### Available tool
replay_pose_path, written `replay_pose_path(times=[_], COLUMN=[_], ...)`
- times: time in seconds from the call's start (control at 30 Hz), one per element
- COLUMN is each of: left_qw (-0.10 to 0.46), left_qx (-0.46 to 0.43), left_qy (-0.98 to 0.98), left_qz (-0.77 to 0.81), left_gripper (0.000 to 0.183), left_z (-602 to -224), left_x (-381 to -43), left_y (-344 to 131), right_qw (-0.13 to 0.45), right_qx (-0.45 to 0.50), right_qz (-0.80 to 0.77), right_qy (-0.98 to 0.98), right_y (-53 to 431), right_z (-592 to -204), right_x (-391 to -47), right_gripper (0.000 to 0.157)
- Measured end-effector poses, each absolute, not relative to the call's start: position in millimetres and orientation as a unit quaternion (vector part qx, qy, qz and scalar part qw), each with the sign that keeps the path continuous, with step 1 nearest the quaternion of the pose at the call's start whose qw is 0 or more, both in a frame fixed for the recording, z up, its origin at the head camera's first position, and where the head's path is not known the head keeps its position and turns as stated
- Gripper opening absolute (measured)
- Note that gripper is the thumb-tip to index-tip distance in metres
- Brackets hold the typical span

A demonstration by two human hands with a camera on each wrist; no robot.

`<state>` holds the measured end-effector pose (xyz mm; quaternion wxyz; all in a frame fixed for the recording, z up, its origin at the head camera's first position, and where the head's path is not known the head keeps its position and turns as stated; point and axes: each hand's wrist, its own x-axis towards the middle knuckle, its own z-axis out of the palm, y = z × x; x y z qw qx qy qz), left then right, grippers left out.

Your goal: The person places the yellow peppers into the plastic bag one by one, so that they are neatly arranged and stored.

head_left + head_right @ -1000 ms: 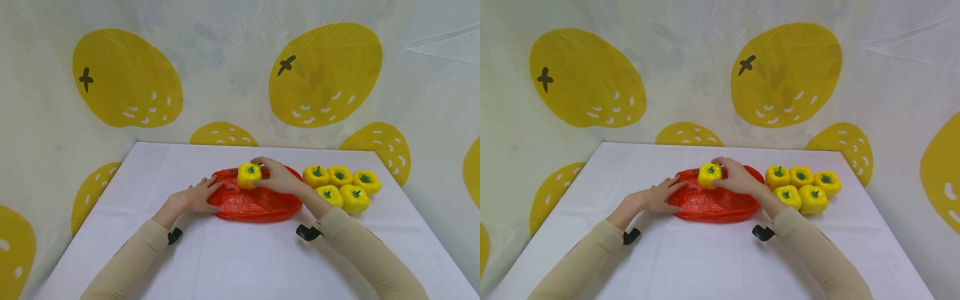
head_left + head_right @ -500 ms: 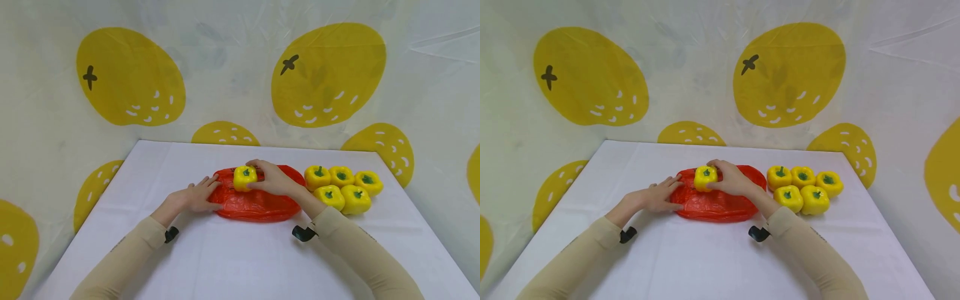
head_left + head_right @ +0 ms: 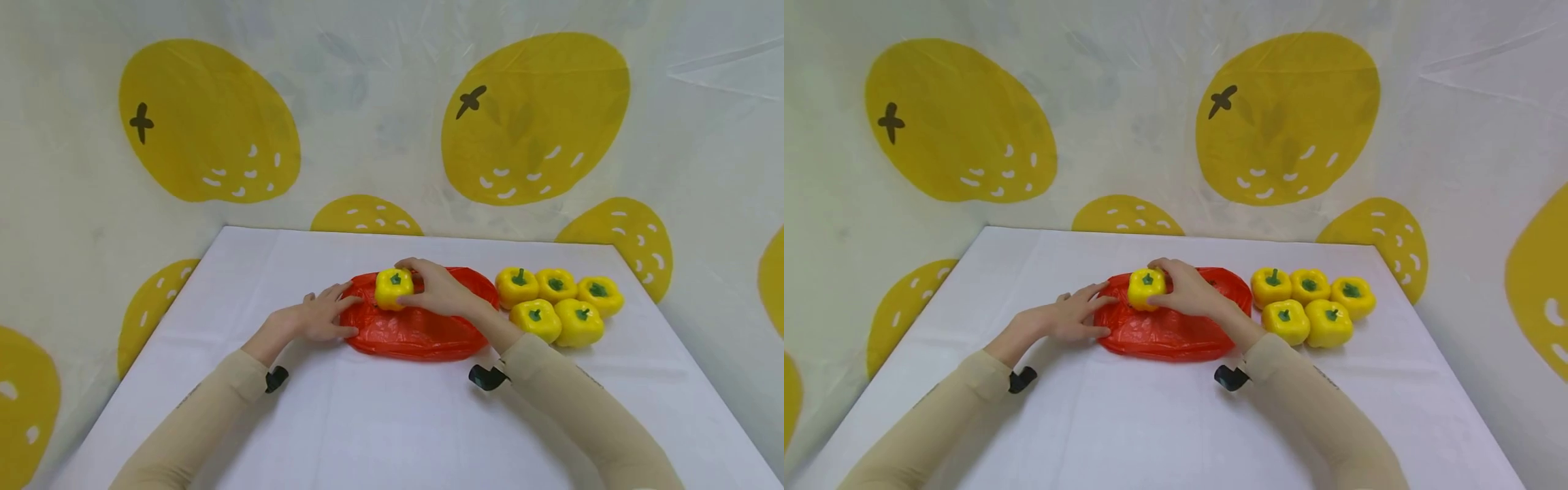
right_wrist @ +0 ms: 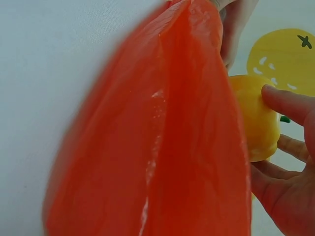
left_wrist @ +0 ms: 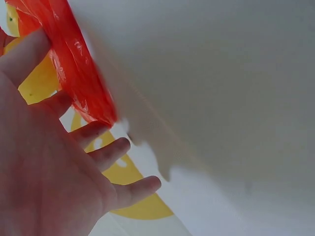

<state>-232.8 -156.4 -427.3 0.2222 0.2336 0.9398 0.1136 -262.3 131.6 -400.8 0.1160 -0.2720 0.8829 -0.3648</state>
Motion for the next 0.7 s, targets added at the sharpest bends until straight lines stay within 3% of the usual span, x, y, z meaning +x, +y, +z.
replay_pose_path(times=[0.7], left_qw=[0.243], left_qx=[0.214], left_qy=[0.936], left_qz=[0.134], left_gripper=[0.084], left_z=[-422.8], left_x=[-233.2], left_y=[-154.8], right_qw=[0.098], right_qx=[-0.267], right_qz=[-0.352], right_qy=[0.892], right_y=[107.3], right_z=[-406.8], right_x=[-268.7], right_gripper=[0.069])
